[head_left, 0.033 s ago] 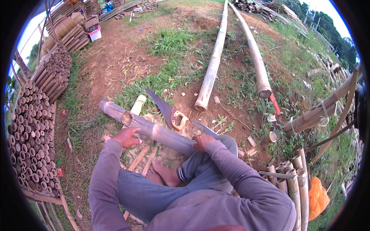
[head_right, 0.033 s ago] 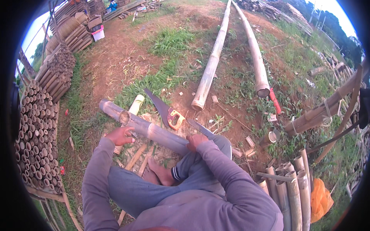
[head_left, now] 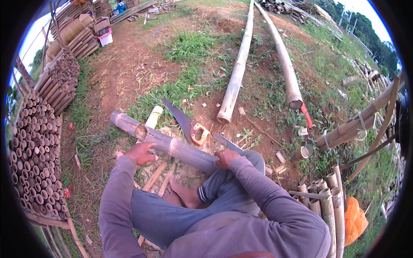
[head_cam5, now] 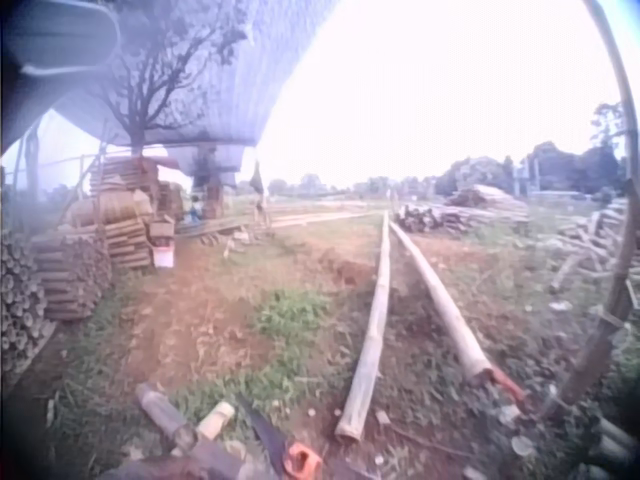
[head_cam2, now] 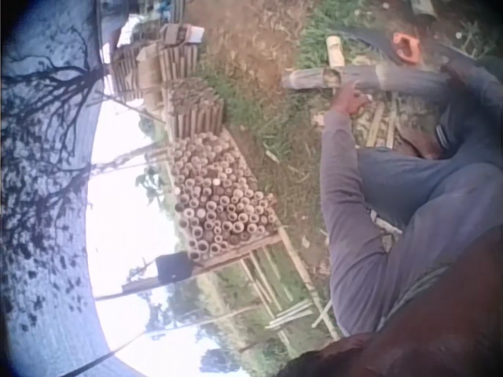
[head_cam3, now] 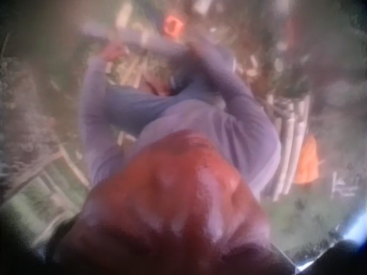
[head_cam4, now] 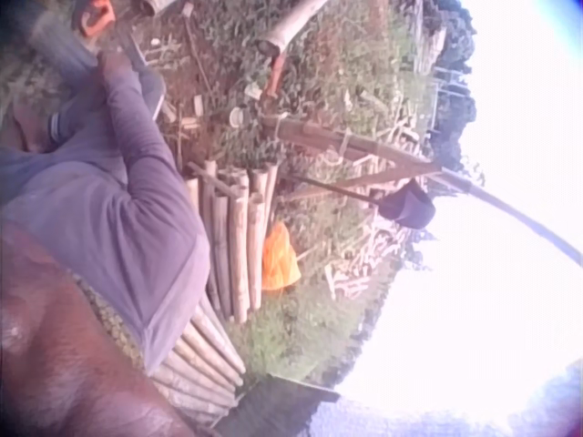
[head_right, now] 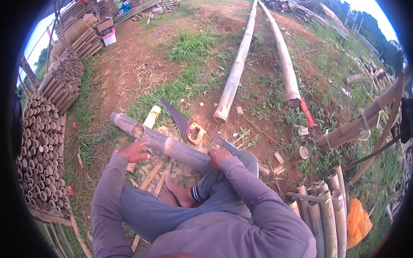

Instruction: The person sits on the ground and uses a hand saw to cut a long bamboo pole into shorter sections. They position the bamboo on a makeshift support, saw through it, and then stack the cut pieces with other finished sections nearby.

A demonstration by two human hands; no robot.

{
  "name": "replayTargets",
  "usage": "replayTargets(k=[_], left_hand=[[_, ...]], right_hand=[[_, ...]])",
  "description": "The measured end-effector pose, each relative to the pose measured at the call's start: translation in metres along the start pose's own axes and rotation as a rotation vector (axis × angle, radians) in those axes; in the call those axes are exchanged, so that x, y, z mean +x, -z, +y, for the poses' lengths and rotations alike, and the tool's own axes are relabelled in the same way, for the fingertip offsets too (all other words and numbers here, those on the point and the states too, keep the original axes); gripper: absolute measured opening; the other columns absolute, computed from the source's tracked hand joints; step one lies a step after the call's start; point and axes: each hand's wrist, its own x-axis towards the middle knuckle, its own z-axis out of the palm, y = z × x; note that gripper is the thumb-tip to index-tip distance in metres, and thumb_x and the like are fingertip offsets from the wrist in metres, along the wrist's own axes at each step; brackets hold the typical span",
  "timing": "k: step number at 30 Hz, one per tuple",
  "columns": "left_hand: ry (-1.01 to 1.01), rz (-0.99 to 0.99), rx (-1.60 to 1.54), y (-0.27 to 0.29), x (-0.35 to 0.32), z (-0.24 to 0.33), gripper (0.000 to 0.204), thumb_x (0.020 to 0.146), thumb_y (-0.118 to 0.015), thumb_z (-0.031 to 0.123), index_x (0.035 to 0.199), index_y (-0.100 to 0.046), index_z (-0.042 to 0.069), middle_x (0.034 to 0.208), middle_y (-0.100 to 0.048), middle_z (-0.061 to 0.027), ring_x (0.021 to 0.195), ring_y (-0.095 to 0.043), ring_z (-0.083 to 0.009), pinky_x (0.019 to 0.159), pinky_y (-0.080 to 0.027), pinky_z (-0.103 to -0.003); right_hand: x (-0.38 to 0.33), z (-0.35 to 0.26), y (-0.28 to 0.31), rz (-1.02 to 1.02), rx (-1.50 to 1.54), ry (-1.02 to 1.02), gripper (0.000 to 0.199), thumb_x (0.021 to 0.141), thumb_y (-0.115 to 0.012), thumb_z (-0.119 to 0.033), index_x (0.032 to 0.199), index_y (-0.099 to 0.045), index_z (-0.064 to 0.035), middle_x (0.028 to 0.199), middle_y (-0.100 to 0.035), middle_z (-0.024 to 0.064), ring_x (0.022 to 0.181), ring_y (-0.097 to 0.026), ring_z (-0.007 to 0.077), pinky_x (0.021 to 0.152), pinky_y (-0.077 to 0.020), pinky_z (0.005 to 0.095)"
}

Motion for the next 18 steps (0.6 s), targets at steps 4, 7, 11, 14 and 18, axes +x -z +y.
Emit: replayTargets(k=[4,7,11,14,18], left_hand=[[0.003,0.01,0.015,0.0053,0.0042,0.0032,0.079,0.085,-0.083,0.036,0.153,-0.051,0.01,0.137,-0.069,-0.0191,0.127,-0.066,-0.0306,0.109,-0.05,-0.04],[0.002,0.009,0.019,0.0054,0.0063,0.0018,0.079,0.085,-0.084,0.036,0.153,-0.051,0.009,0.137,-0.068,-0.0193,0.128,-0.066,-0.031,0.109,-0.049,-0.04],[-0.011,0.019,0.014,0.0062,0.0055,-0.0004,0.08,0.085,-0.084,0.037,0.152,-0.052,0.009,0.137,-0.069,-0.0194,0.127,-0.066,-0.0314,0.109,-0.049,-0.04],[-0.008,0.021,0.03,0.0064,0.0064,0.0021,0.08,0.085,-0.084,0.037,0.152,-0.052,0.008,0.135,-0.069,-0.02,0.127,-0.066,-0.0316,0.109,-0.049,-0.04],[-0.025,0.027,0.035,0.0074,0.0046,0.0015,0.08,0.085,-0.083,0.037,0.152,-0.052,0.008,0.134,-0.07,-0.021,0.126,-0.066,-0.0321,0.109,-0.049,-0.041]], right_hand=[[0.0072,0.0041,0.0027,-0.002,-0.019,0.01,0.047,0.094,-0.065,-0.038,0.131,-0.066,-0.0105,0.124,-0.072,0.0219,0.118,-0.068,0.0399,0.101,-0.0548,0.0494],[0.0068,0.004,0.0034,0.008,-0.015,0.008,0.047,0.094,-0.065,-0.038,0.133,-0.066,-0.0114,0.125,-0.072,0.0218,0.118,-0.069,0.0397,0.101,-0.0551,0.0494],[0.0082,0.004,0.0025,0.006,-0.004,-0.003,0.05,0.094,-0.066,-0.04,0.136,-0.064,-0.0117,0.124,-0.072,0.0216,0.118,-0.068,0.0397,0.101,-0.0547,0.0491],[0.0098,0.0063,0.0036,-0.022,-0.017,-0.005,0.055,0.095,-0.067,-0.044,0.139,-0.063,-0.0108,0.124,-0.072,0.022,0.119,-0.068,0.0399,0.101,-0.0538,0.0487],[0.0065,0.0022,0.0072,-0.001,-0.003,-0.006,0.05,0.095,-0.067,-0.041,0.134,-0.064,-0.0104,0.125,-0.072,0.0212,0.119,-0.068,0.0385,0.101,-0.054,0.049]])
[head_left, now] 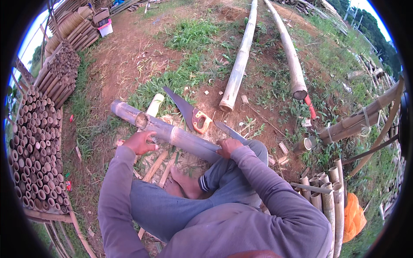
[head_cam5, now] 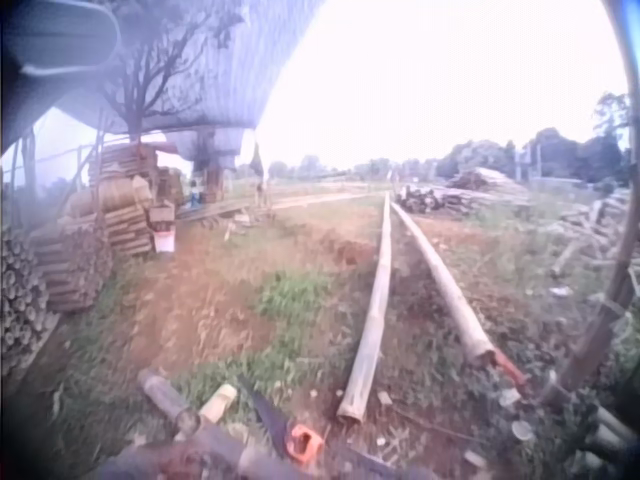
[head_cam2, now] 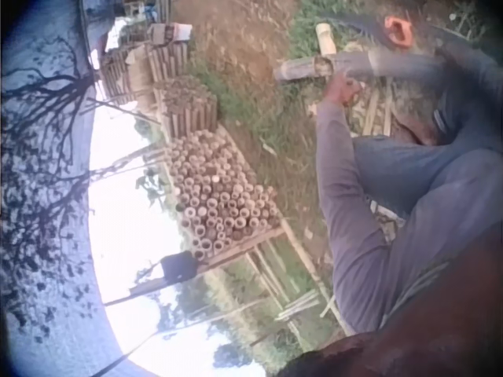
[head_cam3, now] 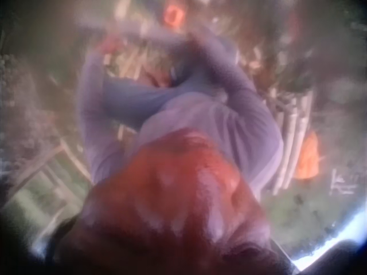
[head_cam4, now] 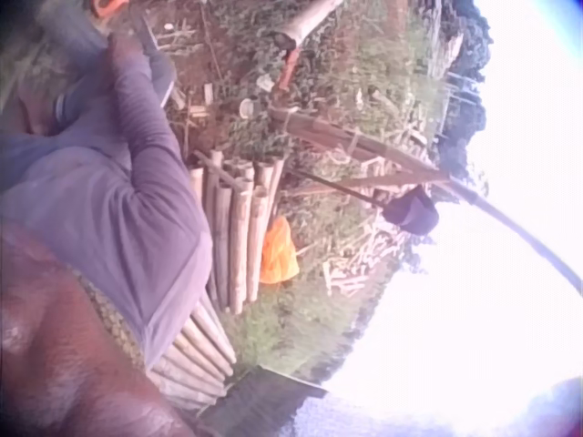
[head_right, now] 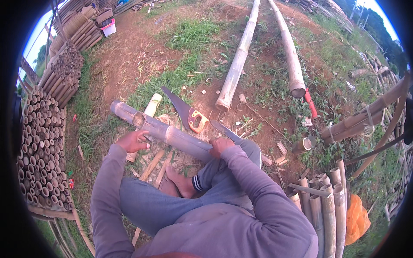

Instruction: The person sits on the ground and uses a hand saw to cut a long bamboo pole into shorter sections. They position the bamboo on a makeshift support, saw through it, and then stack the cut pieces with other finished sections nearby.

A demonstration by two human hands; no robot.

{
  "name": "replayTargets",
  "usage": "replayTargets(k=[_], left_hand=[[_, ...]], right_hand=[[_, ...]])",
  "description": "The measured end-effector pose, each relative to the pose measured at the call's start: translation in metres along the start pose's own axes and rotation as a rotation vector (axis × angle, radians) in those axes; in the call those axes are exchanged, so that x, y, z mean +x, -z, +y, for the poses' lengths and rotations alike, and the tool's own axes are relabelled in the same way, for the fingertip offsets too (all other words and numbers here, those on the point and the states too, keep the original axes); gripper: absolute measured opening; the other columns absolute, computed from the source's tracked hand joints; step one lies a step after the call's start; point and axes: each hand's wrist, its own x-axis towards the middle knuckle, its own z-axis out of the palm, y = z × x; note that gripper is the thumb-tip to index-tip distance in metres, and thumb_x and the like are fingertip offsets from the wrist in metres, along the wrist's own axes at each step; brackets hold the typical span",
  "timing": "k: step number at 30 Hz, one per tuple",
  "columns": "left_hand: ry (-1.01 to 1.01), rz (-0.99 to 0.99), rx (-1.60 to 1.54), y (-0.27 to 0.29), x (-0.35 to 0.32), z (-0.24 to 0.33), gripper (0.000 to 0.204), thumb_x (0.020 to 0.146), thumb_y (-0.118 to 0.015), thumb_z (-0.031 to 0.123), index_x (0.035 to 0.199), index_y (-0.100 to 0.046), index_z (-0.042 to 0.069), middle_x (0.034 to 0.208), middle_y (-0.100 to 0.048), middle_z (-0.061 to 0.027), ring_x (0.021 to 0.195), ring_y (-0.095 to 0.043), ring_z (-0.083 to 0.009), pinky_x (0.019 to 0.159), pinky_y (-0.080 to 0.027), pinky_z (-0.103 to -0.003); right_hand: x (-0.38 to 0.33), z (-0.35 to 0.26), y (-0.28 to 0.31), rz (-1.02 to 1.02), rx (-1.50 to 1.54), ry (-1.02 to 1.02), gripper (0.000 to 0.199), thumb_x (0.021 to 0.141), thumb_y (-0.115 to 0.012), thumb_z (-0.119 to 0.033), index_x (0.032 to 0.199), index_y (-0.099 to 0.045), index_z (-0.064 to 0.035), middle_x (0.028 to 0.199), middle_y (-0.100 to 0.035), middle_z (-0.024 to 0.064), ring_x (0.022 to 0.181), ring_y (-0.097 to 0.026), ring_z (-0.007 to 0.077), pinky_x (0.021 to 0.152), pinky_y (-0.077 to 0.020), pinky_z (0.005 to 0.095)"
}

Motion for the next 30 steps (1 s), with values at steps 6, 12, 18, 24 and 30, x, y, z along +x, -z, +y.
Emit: replayTargets(k=[6,12,18,24,30], left_hand=[[-0.005,0.004,-0.003,0.0,0.0,-0.001,0.079,0.085,-0.084,0.037,0.151,-0.052,0.007,0.134,-0.07,-0.0215,0.127,-0.066,-0.0329,0.11,-0.049,-0.041],[-0.005,0.006,-0.015,0.001,-0.003,0.003,0.079,0.085,-0.084,0.036,0.151,-0.052,0.007,0.134,-0.069,-0.0213,0.127,-0.066,-0.0331,0.109,-0.049,-0.041],[-0.001,0.01,-0.028,0.001,-0.003,0.002,0.079,0.085,-0.084,0.036,0.151,-0.052,0.007,0.134,-0.07,-0.0214,0.127,-0.066,-0.0335,0.109,-0.05,-0.041],[-0.022,0.018,0.0,0.001,-0.004,0.006,0.078,0.085,-0.084,0.034,0.151,-0.052,0.008,0.133,-0.07,-0.0213,0.126,-0.066,-0.0343,0.108,-0.05,-0.042],[-0.27,0.061,-0.097,0.011,-0.036,0.055,0.076,0.086,-0.082,0.032,0.151,-0.051,0.007,0.133,-0.068,-0.0211,0.121,-0.068,-0.036,0.105,-0.052,-0.044]], right_hand=[[0.003,0.0,-0.002,-0.036,-0.024,-0.012,0.057,0.096,-0.066,-0.045,0.141,-0.061,-0.011,0.125,-0.072,0.0226,0.12,-0.067,0.0401,0.102,-0.0535,0.0495],[0.006,0.003,-0.006,-0.04,-0.025,-0.01,0.056,0.095,-0.067,-0.043,0.14,-0.061,-0.0106,0.124,-0.072,0.0229,0.119,-0.067,0.0404,0.101,-0.0536,0.0497],[0.004,0.003,-0.004,-0.035,-0.018,0.0,0.056,0.095,-0.067,-0.042,0.141,-0.061,-0.0103,0.126,-0.071,0.0231,0.121,-0.067,0.0404,0.102,-0.0531,0.0493],[0.001,-0.003,0.001,-0.021,-0.016,0.0,0.05,0.094,-0.067,-0.043,0.133,-0.066,-0.0116,0.126,-0.072,0.0205,0.12,-0.068,0.0382,0.102,-0.0539,0.0487],[0.038,0.018,-0.003,-0.059,0.248,-0.056,0.061,0.092,-0.068,-0.046,0.14,-0.064,-0.0095,0.132,-0.069,0.0222,0.124,-0.066,0.038,0.108,-0.0502,0.0459]])
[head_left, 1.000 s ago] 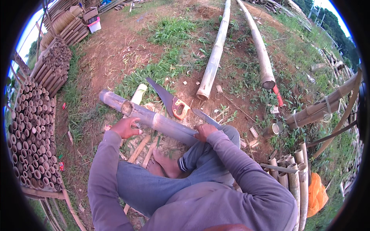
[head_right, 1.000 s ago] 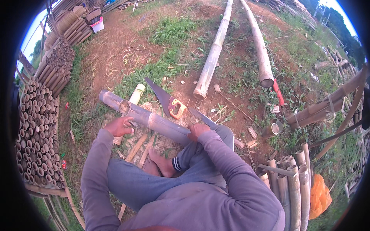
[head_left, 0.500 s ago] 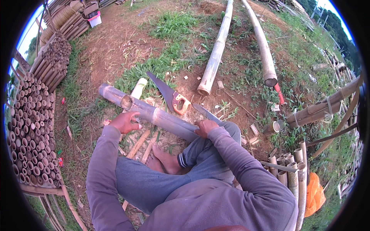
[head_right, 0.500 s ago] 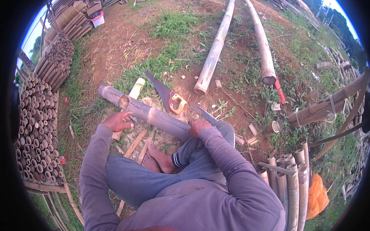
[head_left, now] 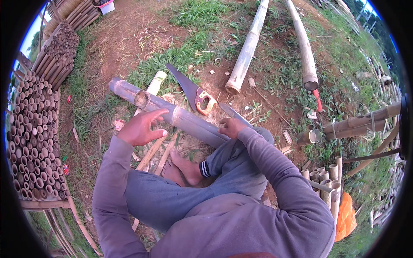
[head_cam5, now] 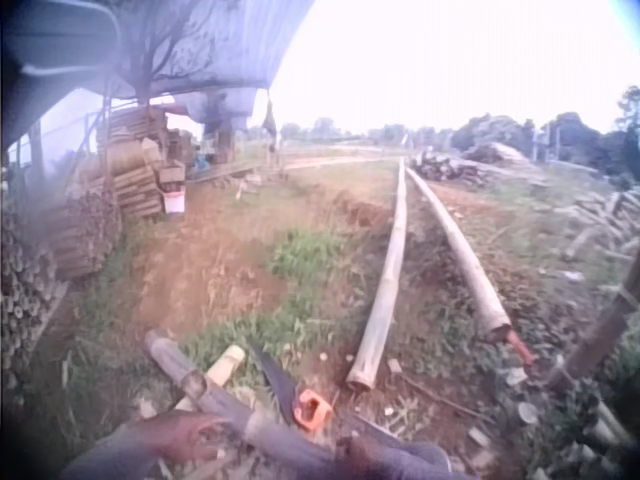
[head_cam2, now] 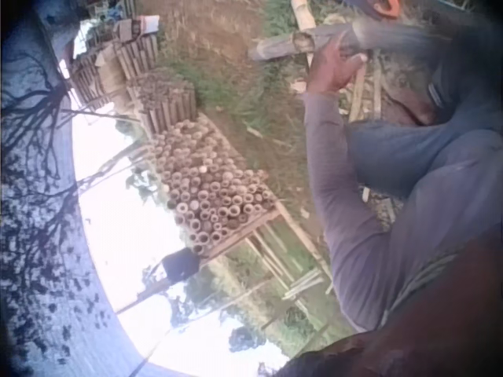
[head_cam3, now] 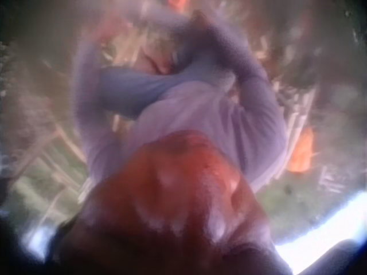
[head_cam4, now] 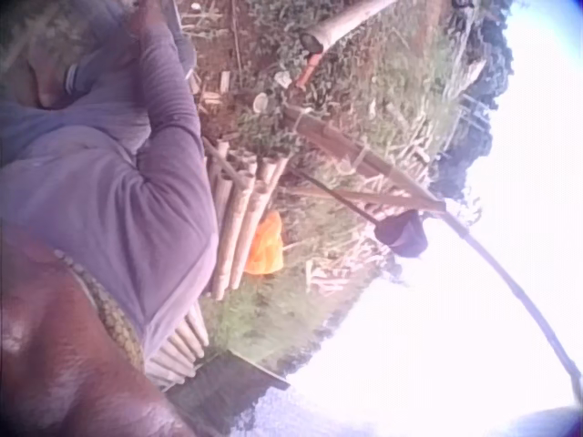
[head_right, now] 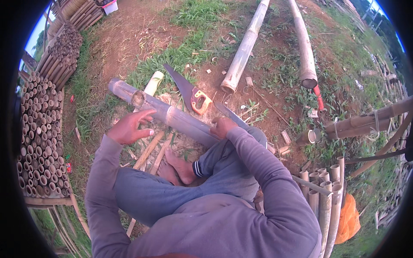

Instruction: The person sits on the ground and uses a hand saw to cut a long bamboo pole into shorter sections. They position the bamboo on a makeshift support, saw through it, and then stack the cut pieces with other finished sections nearby.

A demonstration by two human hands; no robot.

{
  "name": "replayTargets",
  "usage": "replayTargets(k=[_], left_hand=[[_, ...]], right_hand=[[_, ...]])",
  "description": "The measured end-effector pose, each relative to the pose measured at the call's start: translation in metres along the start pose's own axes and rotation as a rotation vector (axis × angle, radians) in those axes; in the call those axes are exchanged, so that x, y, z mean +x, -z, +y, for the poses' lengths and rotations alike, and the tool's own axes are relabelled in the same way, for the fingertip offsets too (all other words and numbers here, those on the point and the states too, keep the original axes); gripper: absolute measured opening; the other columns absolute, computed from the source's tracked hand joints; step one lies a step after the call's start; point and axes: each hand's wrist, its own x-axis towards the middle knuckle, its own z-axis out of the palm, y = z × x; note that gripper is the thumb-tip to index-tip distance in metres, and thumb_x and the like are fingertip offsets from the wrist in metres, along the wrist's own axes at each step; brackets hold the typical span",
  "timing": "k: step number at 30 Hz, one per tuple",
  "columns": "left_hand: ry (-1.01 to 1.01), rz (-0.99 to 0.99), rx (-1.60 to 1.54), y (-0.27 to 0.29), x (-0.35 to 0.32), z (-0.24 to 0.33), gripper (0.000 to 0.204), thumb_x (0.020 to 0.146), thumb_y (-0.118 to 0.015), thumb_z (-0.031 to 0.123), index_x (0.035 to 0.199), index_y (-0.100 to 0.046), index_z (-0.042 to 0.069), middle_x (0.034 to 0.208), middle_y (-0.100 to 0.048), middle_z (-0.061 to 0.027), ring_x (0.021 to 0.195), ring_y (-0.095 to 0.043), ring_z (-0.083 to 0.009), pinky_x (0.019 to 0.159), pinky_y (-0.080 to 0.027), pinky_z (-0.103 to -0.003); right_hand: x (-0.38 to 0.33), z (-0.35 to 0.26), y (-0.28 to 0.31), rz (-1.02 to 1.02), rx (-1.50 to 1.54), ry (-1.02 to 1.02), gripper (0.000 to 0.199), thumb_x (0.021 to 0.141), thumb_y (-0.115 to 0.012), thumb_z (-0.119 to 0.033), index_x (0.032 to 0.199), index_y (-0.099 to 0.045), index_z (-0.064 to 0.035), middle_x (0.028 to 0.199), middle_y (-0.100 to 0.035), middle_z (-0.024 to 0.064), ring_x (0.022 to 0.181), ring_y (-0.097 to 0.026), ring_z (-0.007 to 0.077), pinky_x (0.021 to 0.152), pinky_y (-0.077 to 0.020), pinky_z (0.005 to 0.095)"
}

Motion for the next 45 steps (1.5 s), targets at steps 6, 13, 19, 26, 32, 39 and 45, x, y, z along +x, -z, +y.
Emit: replayTargets(k=[6,13,19,26,32,39,45], left_hand=[[-0.247,0.057,0.102,0.008,-0.013,0.024,0.072,0.087,-0.08,0.028,0.15,-0.051,0.005,0.138,-0.064,-0.0221,0.122,-0.064,-0.0415,0.106,-0.051,-0.048],[-0.16,0.009,0.101,0.016,-0.015,-0.003,0.068,0.087,-0.079,0.032,0.146,-0.055,0.007,0.134,-0.065,-0.0218,0.12,-0.064,-0.0413,0.102,-0.051,-0.049],[0.008,-0.009,0.014,0.022,-0.012,-0.043,0.073,0.081,-0.083,0.031,0.144,-0.057,0.005,0.134,-0.067,-0.0198,0.119,-0.065,-0.0409,0.101,-0.052,-0.048],[0.049,0.057,0.025,0.021,-0.02,-0.076,0.073,0.082,-0.084,0.033,0.143,-0.058,0.005,0.136,-0.066,-0.0195,0.122,-0.064,-0.0398,0.104,-0.051,-0.047],[0.0,0.152,-0.07,0.026,-0.045,-0.082,0.073,0.085,-0.081,0.038,0.143,-0.057,0.002,0.136,-0.066,-0.0201,0.122,-0.064,-0.0403,0.104,-0.051,-0.047],[-0.091,0.222,-0.21,0.036,-0.059,-0.064,0.076,0.086,-0.081,0.038,0.148,-0.054,0.002,0.139,-0.064,-0.0227,0.127,-0.063,-0.0387,0.109,-0.049,-0.046],[-0.049,0.184,-0.497,0.017,-0.051,-0.085,0.084,0.086,-0.084,0.034,0.155,-0.046,0.003,0.14,-0.064,-0.0214,0.128,-0.063,-0.0308,0.11,-0.048,-0.044]], right_hand=[[0.083,0.025,0.052,0.42,0.126,-0.189,0.075,0.088,-0.073,-0.046,0.145,-0.056,0.0003,0.13,-0.07,0.0262,0.122,-0.067,0.0396,0.106,-0.0514,0.0432],[0.19,0.078,0.078,0.643,0.309,-0.554,0.081,0.079,-0.082,-0.047,0.136,-0.055,0.0039,0.136,-0.065,0.0274,0.127,-0.064,0.0394,0.108,-0.0511,0.0447],[0.244,0.063,0.077,0.679,0.448,-0.711,0.115,0.073,-0.092,-0.048,0.151,-0.023,0.0033,0.141,-0.054,0.0373,0.13,-0.059,0.0474,0.113,-0.0467,0.0509],[0.266,0.095,0.069,0.777,0.579,-0.704,0.109,0.073,-0.093,-0.034,0.15,-0.026,0.0051,0.139,-0.058,0.031,0.126,-0.063,0.0413,0.109,-0.0503,0.043],[0.243,0.081,0.111,0.635,1.395,-0.137,0.067,0.084,-0.079,-0.024,0.138,-0.053,0.0067,0.111,-0.072,0.02,0.091,-0.075,0.0344,0.082,-0.0638,0.0467],[0.152,-0.017,0.177,0.566,1.544,-0.078,0.063,0.09,-0.072,-0.03,0.142,-0.051,-0.0008,0.121,-0.069,0.0197,0.104,-0.072,0.0347,0.095,-0.0587,0.0539],[0.057,-0.146,0.162,0.428,1.761,0.096,0.063,0.094,-0.065,-0.041,0.142,-0.05,-0.0036,0.131,-0.066,0.0176,0.117,-0.067,0.0335,0.106,-0.0517,0.0554]])
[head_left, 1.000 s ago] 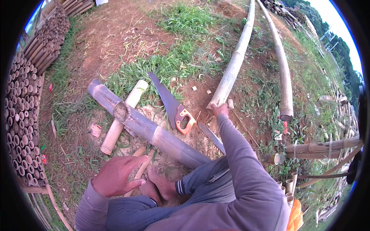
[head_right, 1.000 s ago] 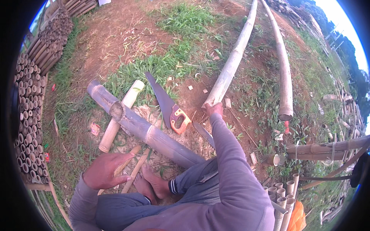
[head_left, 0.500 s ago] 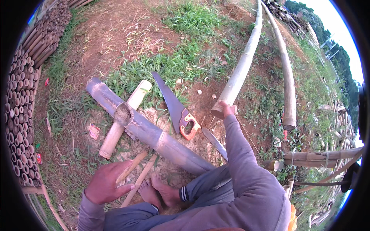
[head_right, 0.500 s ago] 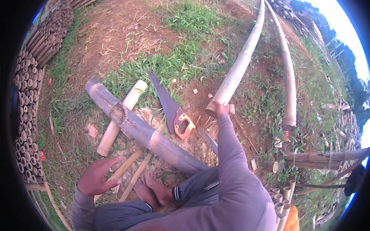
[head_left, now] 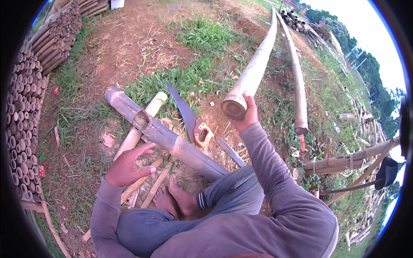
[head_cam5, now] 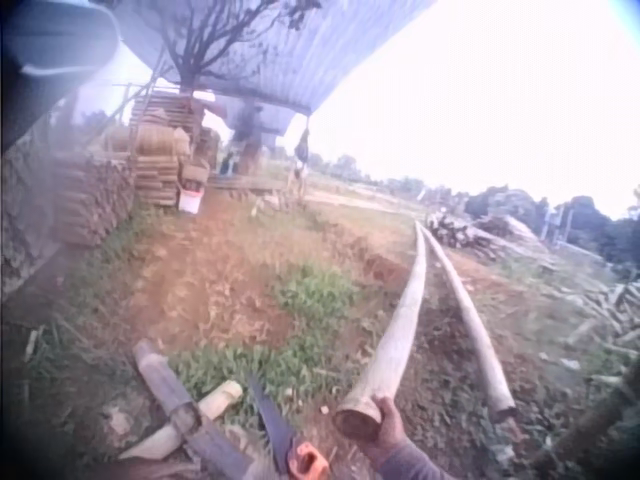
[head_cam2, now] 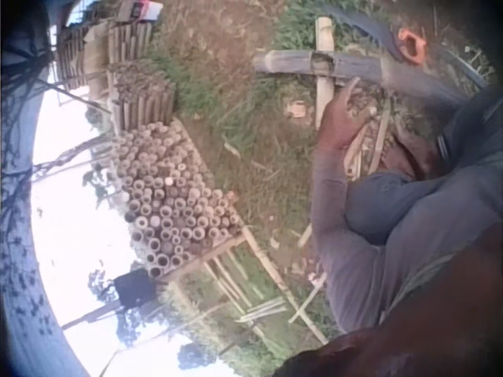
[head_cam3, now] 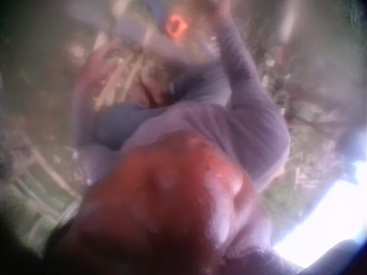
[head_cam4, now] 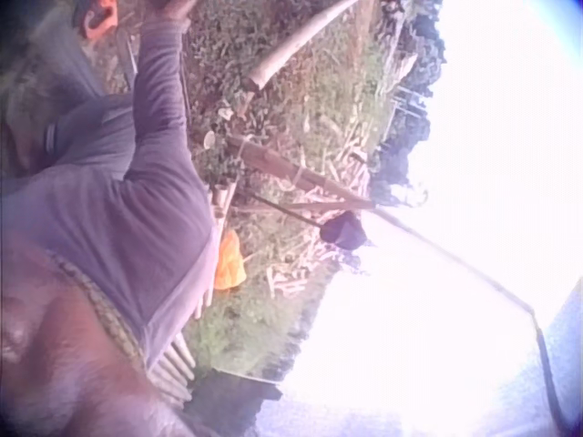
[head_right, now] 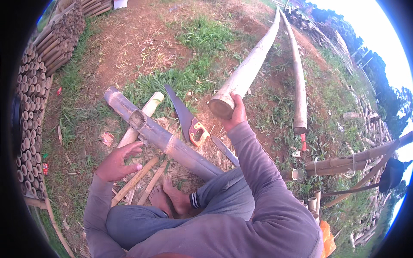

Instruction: The person sits on the ground and uses a hand saw to cut a long bamboo pole into shorter sections. They position the bamboo on a makeshift support, saw through it, and then stack the cut pieces with other finished sections nearby.

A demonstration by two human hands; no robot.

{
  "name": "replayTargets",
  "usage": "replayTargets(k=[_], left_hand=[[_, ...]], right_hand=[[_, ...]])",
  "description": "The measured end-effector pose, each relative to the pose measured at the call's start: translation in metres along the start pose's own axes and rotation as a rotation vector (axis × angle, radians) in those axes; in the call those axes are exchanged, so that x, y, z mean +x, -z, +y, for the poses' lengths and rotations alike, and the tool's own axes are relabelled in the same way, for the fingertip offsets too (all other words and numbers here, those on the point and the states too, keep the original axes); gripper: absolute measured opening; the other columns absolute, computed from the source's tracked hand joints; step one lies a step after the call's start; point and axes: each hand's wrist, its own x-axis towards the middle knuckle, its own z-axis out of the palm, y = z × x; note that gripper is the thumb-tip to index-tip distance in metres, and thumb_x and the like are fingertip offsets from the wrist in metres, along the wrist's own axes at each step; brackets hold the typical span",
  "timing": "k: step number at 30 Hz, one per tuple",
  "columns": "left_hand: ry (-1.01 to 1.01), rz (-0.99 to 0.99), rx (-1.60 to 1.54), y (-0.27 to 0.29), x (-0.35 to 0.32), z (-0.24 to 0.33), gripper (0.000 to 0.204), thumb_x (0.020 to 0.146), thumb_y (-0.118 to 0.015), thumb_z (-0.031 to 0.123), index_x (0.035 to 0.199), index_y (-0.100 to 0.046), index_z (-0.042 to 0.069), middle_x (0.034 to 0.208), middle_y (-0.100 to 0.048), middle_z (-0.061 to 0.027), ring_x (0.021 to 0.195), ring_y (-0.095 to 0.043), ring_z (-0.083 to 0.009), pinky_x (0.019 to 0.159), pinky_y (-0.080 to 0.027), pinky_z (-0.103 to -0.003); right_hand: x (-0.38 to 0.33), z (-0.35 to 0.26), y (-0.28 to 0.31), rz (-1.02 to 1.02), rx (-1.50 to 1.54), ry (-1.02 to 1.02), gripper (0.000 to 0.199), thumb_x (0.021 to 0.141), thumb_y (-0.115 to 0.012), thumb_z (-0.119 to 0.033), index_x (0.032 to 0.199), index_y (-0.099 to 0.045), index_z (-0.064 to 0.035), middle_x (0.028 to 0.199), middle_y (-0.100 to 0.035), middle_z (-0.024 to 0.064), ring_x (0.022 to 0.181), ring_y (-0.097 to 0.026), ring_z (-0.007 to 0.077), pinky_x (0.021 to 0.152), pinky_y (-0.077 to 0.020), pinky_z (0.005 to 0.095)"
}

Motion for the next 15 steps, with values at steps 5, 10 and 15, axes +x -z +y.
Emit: replayTargets(k=[5,10,15], left_hand=[[0.159,-0.055,-0.24,-0.024,0.015,-0.003,0.104,0.085,-0.084,0.052,0.165,-0.03,0.015,0.153,-0.05,-0.0197,0.137,-0.054,-0.0332,0.109,-0.05,-0.05],[0.194,-0.064,-1.027,-0.05,0.014,-0.044,0.114,0.084,-0.082,0.059,0.163,-0.022,0.004,0.154,-0.046,-0.0196,0.133,-0.059,-0.0297,0.102,-0.058,-0.05],[0.459,0.182,-1.067,-0.085,0.008,-0.103,0.077,0.087,-0.085,0.031,0.145,-0.046,-0.001,0.135,-0.061,-0.0167,0.126,-0.062,-0.0266,0.105,-0.054,-0.042]], right_hand=[[-0.101,0.086,-0.038,-0.174,0.05,-0.082,0.052,0.101,-0.059,-0.034,0.143,-0.049,-0.005,0.132,-0.065,0.018,0.122,-0.065,0.0314,0.108,-0.0511,0.0499],[-0.18,0.18,-0.057,-0.183,-0.094,-0.195,0.065,0.096,-0.072,-0.018,0.147,-0.037,0.0012,0.135,-0.058,0.0173,0.123,-0.061,0.0281,0.109,-0.049,0.0416],[-0.159,0.18,0.026,-0.606,-0.791,-0.555,0.065,0.107,-0.057,-0.051,0.149,-0.051,-0.0022,0.129,-0.067,0.0138,0.118,-0.063,0.0232,0.103,-0.0482,0.0391]])
